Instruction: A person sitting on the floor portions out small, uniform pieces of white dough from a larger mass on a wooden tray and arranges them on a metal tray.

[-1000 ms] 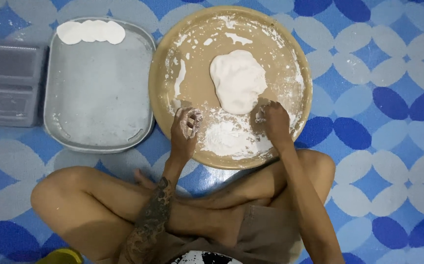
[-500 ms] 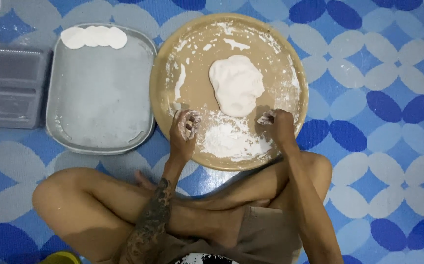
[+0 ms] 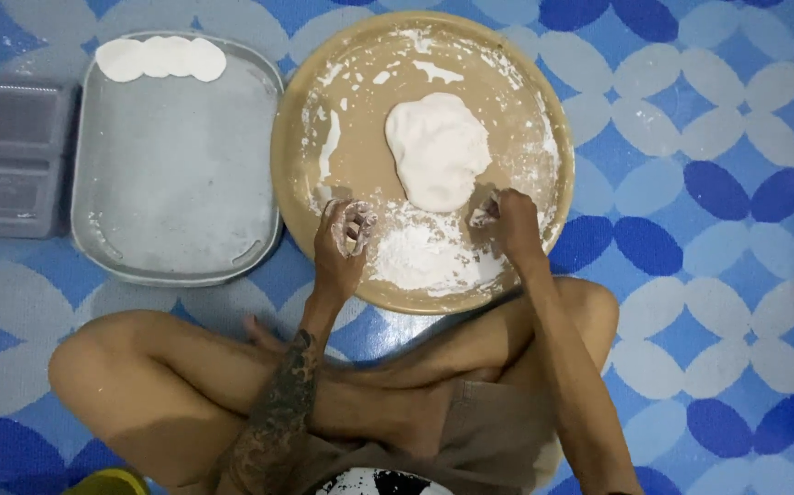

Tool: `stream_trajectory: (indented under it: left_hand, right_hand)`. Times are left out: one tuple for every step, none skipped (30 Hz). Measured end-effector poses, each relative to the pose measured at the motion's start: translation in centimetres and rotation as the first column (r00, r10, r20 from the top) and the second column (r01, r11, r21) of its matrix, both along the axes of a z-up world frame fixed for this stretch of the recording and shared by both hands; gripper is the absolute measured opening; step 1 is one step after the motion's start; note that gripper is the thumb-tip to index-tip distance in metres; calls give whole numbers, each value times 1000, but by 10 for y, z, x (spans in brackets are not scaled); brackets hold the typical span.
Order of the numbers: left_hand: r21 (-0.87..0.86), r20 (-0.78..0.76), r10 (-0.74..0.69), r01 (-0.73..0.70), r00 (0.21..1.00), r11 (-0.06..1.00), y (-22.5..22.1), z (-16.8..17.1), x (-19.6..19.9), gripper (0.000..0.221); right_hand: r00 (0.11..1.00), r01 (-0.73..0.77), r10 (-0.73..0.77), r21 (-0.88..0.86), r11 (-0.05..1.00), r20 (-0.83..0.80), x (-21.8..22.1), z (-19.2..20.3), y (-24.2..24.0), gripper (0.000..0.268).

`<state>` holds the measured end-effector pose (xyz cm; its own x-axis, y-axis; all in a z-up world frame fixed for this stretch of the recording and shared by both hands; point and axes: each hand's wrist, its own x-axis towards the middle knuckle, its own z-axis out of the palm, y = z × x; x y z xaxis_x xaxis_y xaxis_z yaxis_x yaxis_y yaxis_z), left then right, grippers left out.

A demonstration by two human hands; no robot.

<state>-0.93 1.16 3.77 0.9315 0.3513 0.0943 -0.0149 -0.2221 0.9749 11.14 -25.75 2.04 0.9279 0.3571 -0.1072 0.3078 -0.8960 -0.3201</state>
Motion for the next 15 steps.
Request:
stream_trajectory:
  left_hand:
    - [2, 8, -10, 10, 1000, 1000, -1, 2, 1, 21]
    - [2, 12, -12, 12, 1000, 1000, -1, -1, 1, 21]
    - [29, 22, -9, 9, 1000, 1000, -1, -3, 2, 22]
    - [57, 31, 1, -2, 1000, 998, 0, -5, 0, 23]
    - [58, 36, 5, -7, 999, 998, 1, -6, -1, 23]
    - [53, 35, 11, -13, 999, 999, 2, -7, -2, 22]
    - [47, 34, 16, -18, 999, 999, 4, -8, -4, 21]
    - [50, 39, 18, -20, 999, 999, 5, -7, -5, 21]
    - [44, 47, 20, -22, 999, 999, 5, -6, -6, 22]
    - [34, 47, 26, -27, 999, 999, 4, -5, -11, 22]
    - [34, 45, 33, -34, 998, 999, 7, -4, -9, 22]
    - [24, 58, 26, -28, 998, 999, 6, -2, -9, 20]
    - [14, 72, 20, -21, 997, 1000, 5, 0, -7, 18]
    - [13, 80, 17, -18, 997, 1000, 5, -6, -7, 18]
    - [28, 75, 4, -6, 997, 1000, 5, -12, -7, 20]
  right_hand:
    - [1000, -21, 21, -38, 999, 12, 3, -2, 1, 25]
    - [1000, -18, 19, -38, 999, 17, 6, -22, -5, 25]
    - [999, 15, -14, -33, 999, 31, 9, -41, -11, 22]
    - [998, 41, -40, -27, 999, 44, 12, -61, -14, 18]
    - [998, 37, -35, -25, 999, 49, 2, -30, 1, 18]
    - [997, 57, -56, -20, 998, 60, -12, 1, 18, 19]
    - [994, 78, -77, -15, 997, 71, -25, 31, 34, 20]
    - [994, 76, -75, -11, 997, 76, -31, 36, 34, 20]
    - [977, 212, -210, 195, 958, -32, -37, 40, 35, 20]
    - [935, 352, -309, 370, 860, -171, -46, 45, 34, 22]
    - [937, 347, -303, 369, 862, -173, -40, 41, 34, 22]
    - [898, 440, -392, 443, 781, -201, -38, 37, 30, 16]
    - [849, 523, -473, 509, 684, -236, -35, 34, 25, 14]
    - [849, 521, -476, 513, 682, -228, -35, 30, 26, 14]
    - [891, 418, -448, 507, 754, -69, -34, 25, 27, 11]
